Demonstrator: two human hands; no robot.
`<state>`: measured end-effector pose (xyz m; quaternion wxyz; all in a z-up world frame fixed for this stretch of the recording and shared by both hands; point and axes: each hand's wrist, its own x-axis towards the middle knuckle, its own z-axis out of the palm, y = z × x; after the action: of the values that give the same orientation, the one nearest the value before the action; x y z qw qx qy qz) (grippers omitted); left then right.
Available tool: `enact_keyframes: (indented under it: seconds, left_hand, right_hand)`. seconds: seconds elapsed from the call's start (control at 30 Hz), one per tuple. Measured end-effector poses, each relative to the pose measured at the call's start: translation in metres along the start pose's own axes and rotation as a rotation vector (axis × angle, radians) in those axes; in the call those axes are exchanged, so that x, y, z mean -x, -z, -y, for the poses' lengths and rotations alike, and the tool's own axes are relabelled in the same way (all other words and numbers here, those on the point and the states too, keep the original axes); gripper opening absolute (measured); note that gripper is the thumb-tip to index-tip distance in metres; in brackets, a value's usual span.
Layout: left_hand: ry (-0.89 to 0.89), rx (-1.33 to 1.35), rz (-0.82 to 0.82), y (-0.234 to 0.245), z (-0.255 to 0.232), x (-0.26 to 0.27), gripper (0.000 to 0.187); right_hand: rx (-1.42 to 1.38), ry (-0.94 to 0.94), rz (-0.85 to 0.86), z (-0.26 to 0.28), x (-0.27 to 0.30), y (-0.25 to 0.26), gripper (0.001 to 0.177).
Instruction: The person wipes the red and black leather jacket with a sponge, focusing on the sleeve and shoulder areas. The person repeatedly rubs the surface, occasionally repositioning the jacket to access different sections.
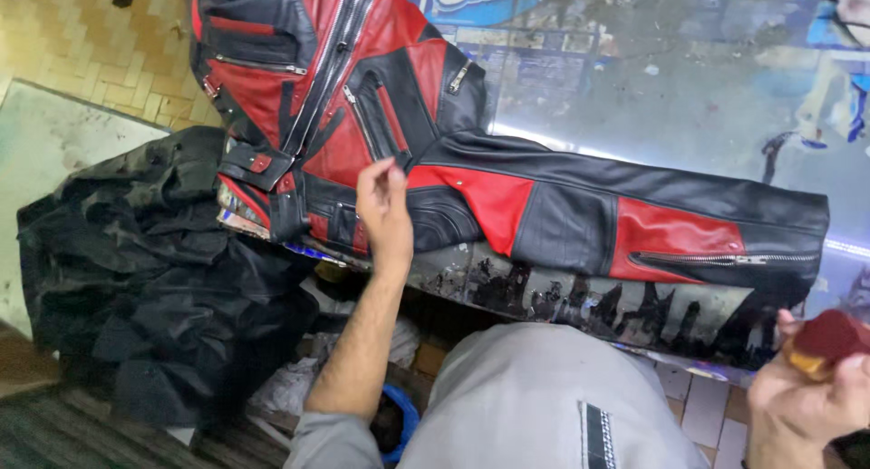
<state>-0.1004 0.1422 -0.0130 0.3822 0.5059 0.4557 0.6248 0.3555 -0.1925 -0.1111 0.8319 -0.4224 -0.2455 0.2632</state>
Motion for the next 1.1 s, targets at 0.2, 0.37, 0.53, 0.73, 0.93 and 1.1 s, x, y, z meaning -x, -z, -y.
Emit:
enact_keyframes:
  seconds: [0.2, 0.37, 0.53, 0.73, 0.93, 1.1]
  left_hand:
    - [0.659, 0.226, -0.244, 0.059, 0.066, 0.113, 0.02]
    - [0.659, 0.456, -0.34, 0.078, 0.099, 0.117, 0.029]
    - [0.66, 0.47, -0.589, 0.072, 0.103, 0.101, 0.046]
    - [0.565, 0.629, -0.484, 0.089, 0.101, 0.081, 0.043]
    - [0.601, 0.501, -0.349, 0.1, 0.071, 0.057, 0.042]
    - [0.485, 0.396, -0.399, 0.083, 0.043, 0.045, 0.045]
  right_hand:
    - [0.174, 0.225, 0.124, -0.009, -0.03, -0.029, 0.036]
    - [0.244, 0.175, 0.167, 0.0, -0.088, -0.057, 0.041]
    - [0.214, 0.12, 0.17, 0.01, -0.107, -0.091, 0.035]
    - [0.278, 0.279, 0.11, -0.008, -0.114, -0.102, 0.036]
    - [0.334, 0.359, 0.101, -0.023, -0.139, -0.11, 0.035]
    - [0.386, 0.431, 0.123, -0.027, -0.183, -0.125, 0.034]
